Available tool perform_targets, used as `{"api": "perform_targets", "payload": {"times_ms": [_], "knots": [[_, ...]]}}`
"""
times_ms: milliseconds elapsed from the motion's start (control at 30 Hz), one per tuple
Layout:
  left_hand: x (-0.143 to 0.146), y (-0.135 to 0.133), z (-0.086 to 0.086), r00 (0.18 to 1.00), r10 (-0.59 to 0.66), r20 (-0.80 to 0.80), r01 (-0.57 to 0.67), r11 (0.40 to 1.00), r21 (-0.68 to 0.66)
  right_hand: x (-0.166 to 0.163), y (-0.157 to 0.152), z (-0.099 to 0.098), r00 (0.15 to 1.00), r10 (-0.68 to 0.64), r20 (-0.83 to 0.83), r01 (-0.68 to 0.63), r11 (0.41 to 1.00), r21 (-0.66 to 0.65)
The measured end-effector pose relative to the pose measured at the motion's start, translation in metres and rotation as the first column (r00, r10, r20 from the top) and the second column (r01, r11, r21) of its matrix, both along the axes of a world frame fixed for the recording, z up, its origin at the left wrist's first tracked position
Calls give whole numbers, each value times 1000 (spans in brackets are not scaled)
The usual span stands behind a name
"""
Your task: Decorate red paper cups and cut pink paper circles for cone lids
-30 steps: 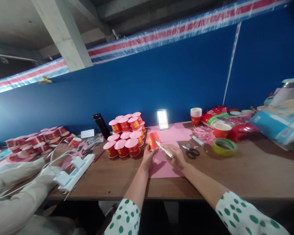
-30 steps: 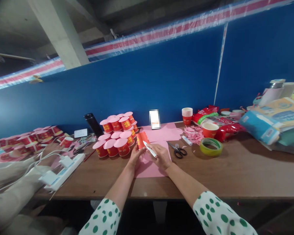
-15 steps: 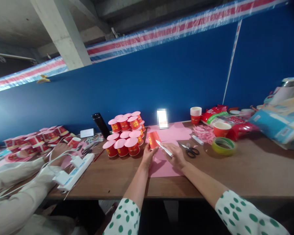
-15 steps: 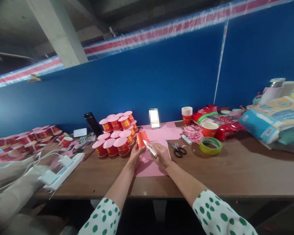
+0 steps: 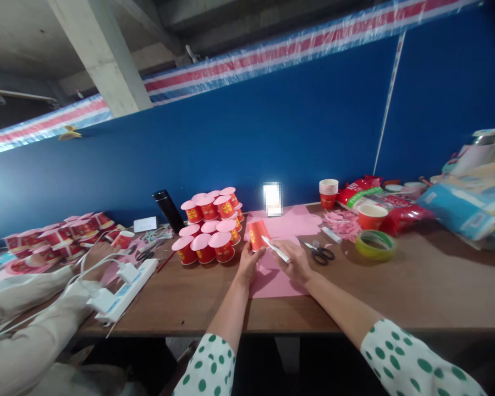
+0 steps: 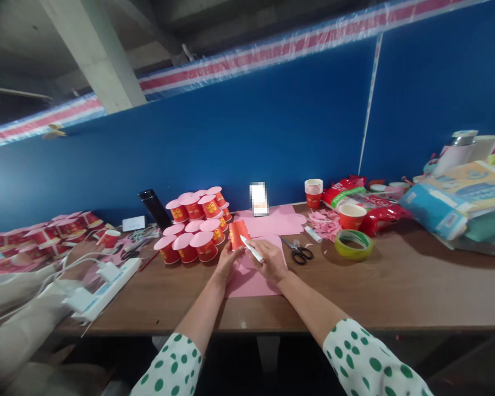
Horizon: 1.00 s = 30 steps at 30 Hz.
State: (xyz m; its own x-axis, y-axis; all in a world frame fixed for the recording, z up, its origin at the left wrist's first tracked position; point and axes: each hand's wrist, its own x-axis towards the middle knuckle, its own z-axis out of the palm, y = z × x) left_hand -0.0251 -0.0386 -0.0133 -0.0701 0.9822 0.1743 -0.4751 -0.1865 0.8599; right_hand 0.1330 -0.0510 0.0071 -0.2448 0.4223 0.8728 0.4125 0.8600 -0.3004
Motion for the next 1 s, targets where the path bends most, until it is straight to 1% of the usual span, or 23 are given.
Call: {"api": "perform_targets", "payload": {"times_ms": [233, 333, 567, 1000], "knots": [[-1, 2, -3, 1000, -17, 2, 17, 1000, 12, 1, 0, 0, 1000, 1, 6, -1, 1000, 6], [0, 1, -2, 1000, -7, 9, 7, 1000, 13, 1, 1, -1, 1000, -6, 1, 6, 1000, 16], [0, -1, 1, 999, -31, 16, 31, 999, 7, 1, 1, -1, 1000, -7, 3, 7, 1000, -1], [2, -2, 3, 1000, -6, 18, 6, 1000, 3, 1, 4, -5, 1000, -15, 9, 15, 1000, 1]]}}
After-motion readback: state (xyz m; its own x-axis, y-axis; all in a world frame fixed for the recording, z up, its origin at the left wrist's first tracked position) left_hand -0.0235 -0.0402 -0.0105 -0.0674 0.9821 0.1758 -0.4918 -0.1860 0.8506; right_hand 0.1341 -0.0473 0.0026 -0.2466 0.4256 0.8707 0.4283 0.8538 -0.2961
